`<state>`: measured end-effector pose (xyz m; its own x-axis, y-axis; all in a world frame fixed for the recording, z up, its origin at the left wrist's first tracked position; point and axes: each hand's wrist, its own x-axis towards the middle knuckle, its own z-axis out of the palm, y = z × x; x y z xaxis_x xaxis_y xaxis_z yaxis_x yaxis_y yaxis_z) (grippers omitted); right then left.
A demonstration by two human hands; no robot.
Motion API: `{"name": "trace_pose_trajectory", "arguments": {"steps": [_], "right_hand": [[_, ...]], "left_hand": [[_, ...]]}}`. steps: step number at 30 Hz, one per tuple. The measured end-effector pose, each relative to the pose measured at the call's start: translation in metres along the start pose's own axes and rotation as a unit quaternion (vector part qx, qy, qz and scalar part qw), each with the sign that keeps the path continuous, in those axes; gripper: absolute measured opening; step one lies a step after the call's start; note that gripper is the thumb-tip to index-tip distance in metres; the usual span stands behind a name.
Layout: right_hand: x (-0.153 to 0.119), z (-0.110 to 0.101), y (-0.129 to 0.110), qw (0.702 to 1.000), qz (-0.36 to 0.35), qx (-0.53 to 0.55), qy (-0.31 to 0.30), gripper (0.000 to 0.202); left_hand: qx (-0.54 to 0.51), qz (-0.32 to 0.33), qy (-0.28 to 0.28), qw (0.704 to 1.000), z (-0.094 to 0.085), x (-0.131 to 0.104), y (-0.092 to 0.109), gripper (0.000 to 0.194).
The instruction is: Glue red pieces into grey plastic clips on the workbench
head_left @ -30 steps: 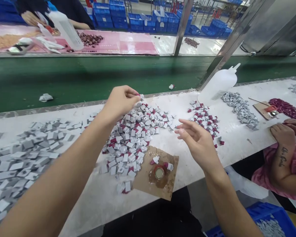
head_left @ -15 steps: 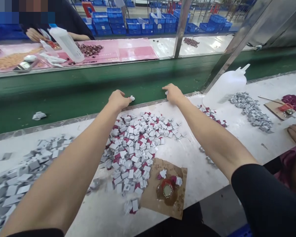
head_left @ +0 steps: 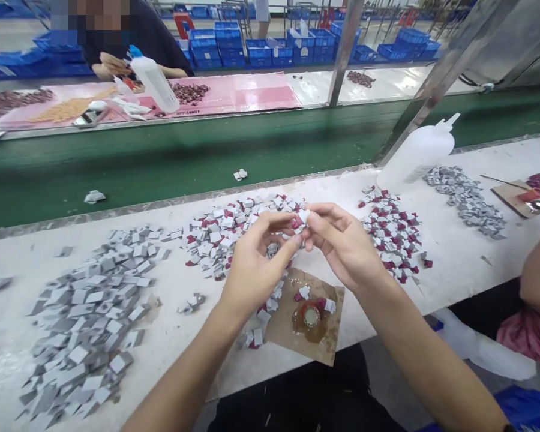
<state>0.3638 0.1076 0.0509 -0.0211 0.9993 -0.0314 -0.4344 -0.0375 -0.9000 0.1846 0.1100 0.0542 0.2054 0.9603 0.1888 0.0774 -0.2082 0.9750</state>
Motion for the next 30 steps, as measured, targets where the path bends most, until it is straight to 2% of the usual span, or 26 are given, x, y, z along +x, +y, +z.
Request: {"name": "trace_pose_trajectory", "arguments": {"steps": [3,5,8,10,11,13,14,15,17,19,21,24,26,30], "right_hand": [[-0.042,0.003,0.001,0.998,0.013,-0.054,0.03,0.038],[-0.068,0.0,0.0,0.993,0.021,-0.111,0.036,0.035],[-0.103,-0.009,-0.002,0.975,0.031,-0.222,-0.01,0.024],[-0.121,-0.018,-0.003,0.956,0.032,-0.288,-0.05,0.02],[-0.127,-0.023,-0.003,0.947,0.028,-0.314,-0.057,0.019],[-0.137,-0.036,-0.002,0.936,0.016,-0.349,-0.04,0.023],[-0.141,-0.044,-0.001,0.932,0.013,-0.362,-0.017,0.026],[-0.144,-0.052,0.001,0.928,0.013,-0.372,0.012,0.029],[-0.148,-0.068,0.005,0.92,0.022,-0.384,0.075,0.033],[-0.15,-0.078,0.009,0.915,0.032,-0.382,0.124,0.036],[-0.152,-0.08,0.013,0.915,0.035,-0.372,0.151,0.036],[-0.152,-0.069,0.016,0.924,0.019,-0.346,0.162,0.027],[-0.151,-0.059,0.017,0.933,0.0,-0.325,0.154,0.02],[-0.152,-0.047,0.023,0.942,-0.024,-0.313,0.114,0.009]], "left_hand": [[-0.026,-0.025,0.017,0.999,0.007,-0.038,0.004,0.017],[-0.049,-0.062,0.009,0.997,0.009,-0.063,0.01,0.01],[-0.068,-0.143,-0.042,0.986,0.009,-0.101,0.02,0.012],[-0.027,-0.174,-0.06,0.982,0.001,-0.125,0.022,0.016],[0.019,-0.173,-0.05,0.983,-0.006,-0.138,0.022,0.017],[0.157,-0.155,0.022,0.975,-0.029,-0.161,0.015,0.021],[0.244,-0.149,0.076,0.955,-0.044,-0.171,0.01,0.023],[0.333,-0.15,0.132,0.921,-0.06,-0.179,0.003,0.027],[0.481,-0.172,0.228,0.829,-0.09,-0.19,-0.01,0.036],[0.562,-0.198,0.276,0.754,-0.113,-0.194,-0.021,0.047],[0.587,-0.215,0.283,0.728,-0.126,-0.191,-0.028,0.053],[0.592,-0.225,0.265,0.727,-0.129,-0.183,-0.031,0.053],[0.587,-0.214,0.265,0.734,-0.126,-0.179,-0.03,0.045],[0.53,-0.187,0.259,0.786,-0.116,-0.182,-0.025,0.021]]}}
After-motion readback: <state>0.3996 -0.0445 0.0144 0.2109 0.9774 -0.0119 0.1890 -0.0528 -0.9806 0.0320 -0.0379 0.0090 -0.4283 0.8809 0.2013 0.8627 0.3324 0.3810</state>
